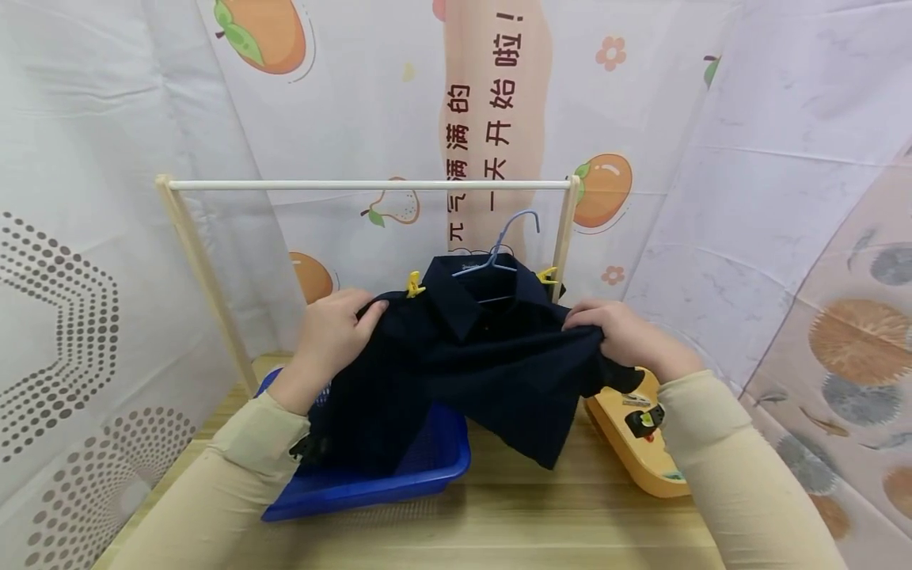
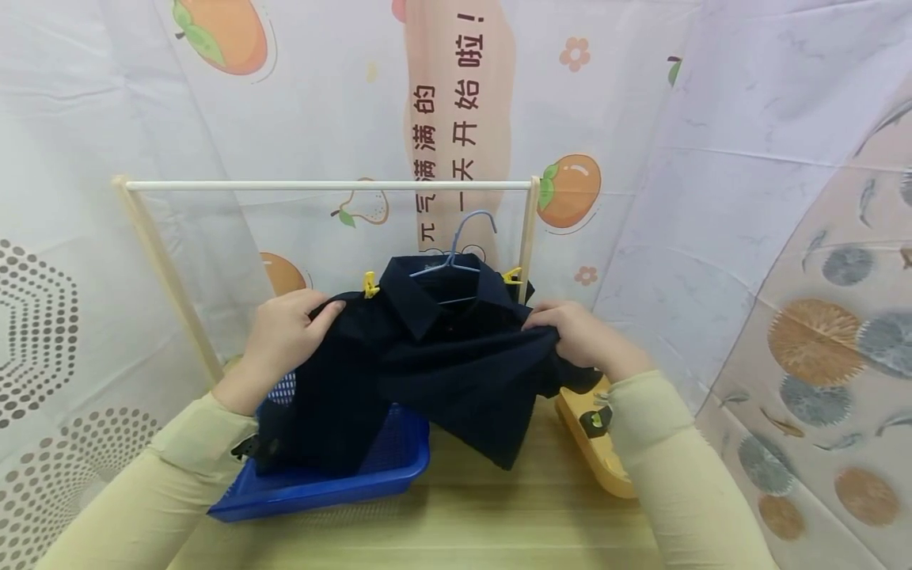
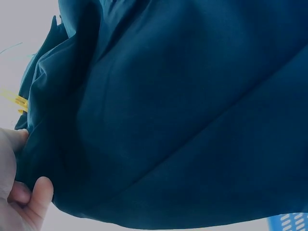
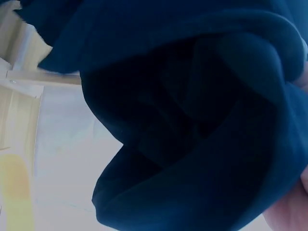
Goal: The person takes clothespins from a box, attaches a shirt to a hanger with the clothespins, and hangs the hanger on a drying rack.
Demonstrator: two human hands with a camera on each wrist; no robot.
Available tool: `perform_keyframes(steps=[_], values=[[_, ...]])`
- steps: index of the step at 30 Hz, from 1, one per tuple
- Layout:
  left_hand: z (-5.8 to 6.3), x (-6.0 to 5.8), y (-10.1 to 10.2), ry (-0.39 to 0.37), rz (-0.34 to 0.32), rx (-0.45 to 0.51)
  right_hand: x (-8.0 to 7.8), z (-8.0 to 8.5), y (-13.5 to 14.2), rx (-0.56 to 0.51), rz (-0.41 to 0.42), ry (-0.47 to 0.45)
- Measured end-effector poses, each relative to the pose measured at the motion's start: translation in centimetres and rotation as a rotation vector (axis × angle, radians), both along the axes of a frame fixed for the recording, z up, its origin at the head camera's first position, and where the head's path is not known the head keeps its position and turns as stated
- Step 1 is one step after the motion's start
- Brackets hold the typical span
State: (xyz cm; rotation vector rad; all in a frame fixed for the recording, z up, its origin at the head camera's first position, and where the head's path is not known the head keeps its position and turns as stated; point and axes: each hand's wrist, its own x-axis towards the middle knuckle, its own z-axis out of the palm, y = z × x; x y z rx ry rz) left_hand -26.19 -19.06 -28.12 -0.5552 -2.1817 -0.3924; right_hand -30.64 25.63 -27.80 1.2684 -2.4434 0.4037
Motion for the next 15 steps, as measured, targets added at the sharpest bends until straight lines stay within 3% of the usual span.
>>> perform_keyframes(steps=[15], values=[[-0.22,-0.06,0.27,0.000,0.010,-0.001,0.34,0.05,0.42,0.003,0.014,0.010]])
